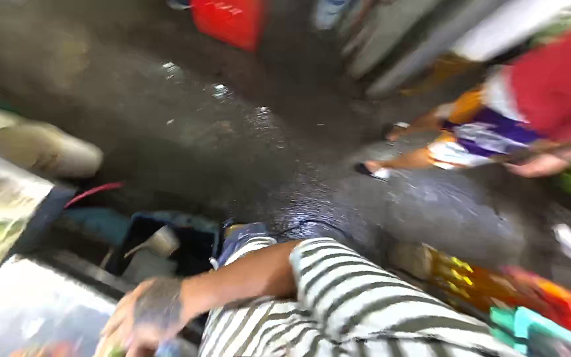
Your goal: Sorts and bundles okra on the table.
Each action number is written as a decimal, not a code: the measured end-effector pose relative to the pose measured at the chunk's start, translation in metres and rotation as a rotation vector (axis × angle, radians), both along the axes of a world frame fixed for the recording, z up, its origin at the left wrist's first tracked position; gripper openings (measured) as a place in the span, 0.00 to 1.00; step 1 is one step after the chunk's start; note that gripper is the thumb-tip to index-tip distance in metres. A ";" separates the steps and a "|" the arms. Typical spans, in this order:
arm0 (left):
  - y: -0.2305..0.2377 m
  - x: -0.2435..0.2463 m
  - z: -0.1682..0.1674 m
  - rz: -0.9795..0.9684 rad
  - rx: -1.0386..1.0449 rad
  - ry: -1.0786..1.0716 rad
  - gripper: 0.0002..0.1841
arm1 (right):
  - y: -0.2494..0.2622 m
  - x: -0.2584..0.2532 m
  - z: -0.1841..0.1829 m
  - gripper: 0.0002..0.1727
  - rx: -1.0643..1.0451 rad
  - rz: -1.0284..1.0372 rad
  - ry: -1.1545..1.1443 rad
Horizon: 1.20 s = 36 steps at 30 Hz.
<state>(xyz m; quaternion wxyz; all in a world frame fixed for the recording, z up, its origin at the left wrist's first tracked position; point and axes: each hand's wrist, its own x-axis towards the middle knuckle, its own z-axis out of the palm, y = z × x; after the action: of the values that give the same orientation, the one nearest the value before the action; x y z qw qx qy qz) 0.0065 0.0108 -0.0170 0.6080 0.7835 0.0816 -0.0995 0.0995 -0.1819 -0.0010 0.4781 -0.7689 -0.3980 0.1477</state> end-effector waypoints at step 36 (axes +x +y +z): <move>-0.026 -0.233 0.009 1.191 -0.134 0.223 0.13 | 0.254 0.045 -0.115 0.08 -0.205 0.285 -0.437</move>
<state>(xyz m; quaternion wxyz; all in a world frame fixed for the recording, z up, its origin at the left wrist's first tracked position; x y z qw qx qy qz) -0.2269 -0.0157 -0.0084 0.5948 0.5482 0.5624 0.1712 0.1449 0.0717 -0.1160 0.2750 -0.7632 -0.5788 0.0835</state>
